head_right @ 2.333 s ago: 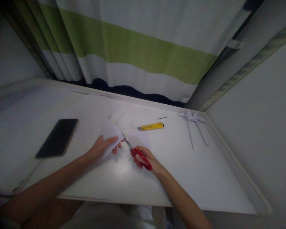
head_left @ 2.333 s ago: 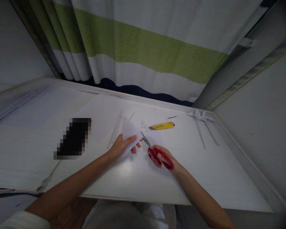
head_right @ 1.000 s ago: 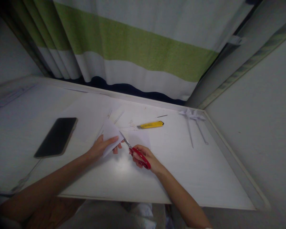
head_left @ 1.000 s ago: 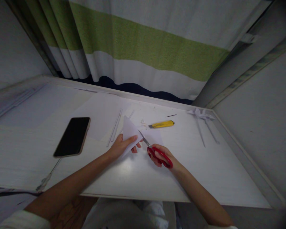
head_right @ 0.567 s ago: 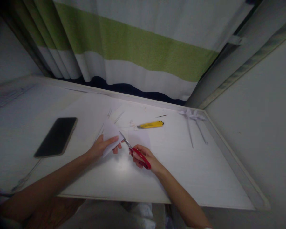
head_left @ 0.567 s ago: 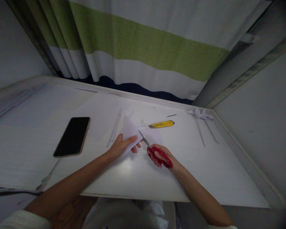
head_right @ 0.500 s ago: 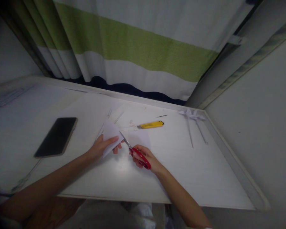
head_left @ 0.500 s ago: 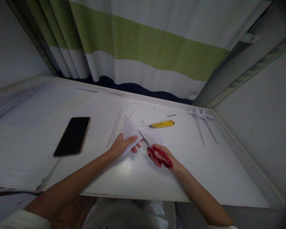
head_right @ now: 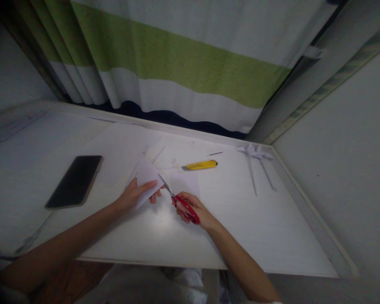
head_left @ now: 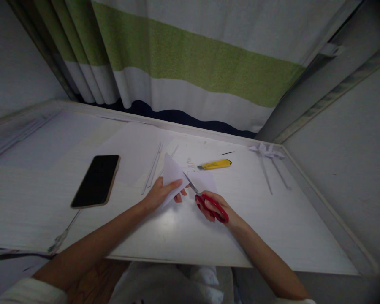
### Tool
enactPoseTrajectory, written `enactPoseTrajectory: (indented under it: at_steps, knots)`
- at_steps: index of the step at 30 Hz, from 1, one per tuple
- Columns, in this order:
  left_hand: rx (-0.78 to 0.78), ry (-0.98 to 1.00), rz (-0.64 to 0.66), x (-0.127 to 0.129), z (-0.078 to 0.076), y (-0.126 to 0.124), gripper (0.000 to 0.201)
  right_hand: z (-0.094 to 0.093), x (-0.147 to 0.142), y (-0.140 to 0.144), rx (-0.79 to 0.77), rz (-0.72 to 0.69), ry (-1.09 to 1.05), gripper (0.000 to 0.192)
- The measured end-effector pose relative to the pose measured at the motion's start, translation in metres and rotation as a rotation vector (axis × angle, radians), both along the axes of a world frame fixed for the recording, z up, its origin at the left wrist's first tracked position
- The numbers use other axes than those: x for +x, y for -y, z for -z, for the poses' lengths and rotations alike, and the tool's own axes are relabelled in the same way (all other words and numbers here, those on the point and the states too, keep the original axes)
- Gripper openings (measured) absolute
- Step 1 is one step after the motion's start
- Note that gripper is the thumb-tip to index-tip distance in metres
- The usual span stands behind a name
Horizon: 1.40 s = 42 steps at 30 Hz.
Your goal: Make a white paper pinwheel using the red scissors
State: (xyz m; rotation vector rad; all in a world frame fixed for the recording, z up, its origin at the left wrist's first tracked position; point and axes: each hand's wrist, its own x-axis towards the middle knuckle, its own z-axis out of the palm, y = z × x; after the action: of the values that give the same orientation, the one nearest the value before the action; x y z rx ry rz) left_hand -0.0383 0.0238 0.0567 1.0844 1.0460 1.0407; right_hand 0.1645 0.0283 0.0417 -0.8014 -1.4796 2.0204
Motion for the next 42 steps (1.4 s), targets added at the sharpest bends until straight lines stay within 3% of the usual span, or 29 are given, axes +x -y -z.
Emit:
enactPoseTrajectory:
  at_steps: [42]
  knots:
    - [0.014,0.024,0.003,-0.0002,-0.0005,-0.0001,0.028,0.0025,-0.0011,0.0006,0.001,0.020,0.034,0.031]
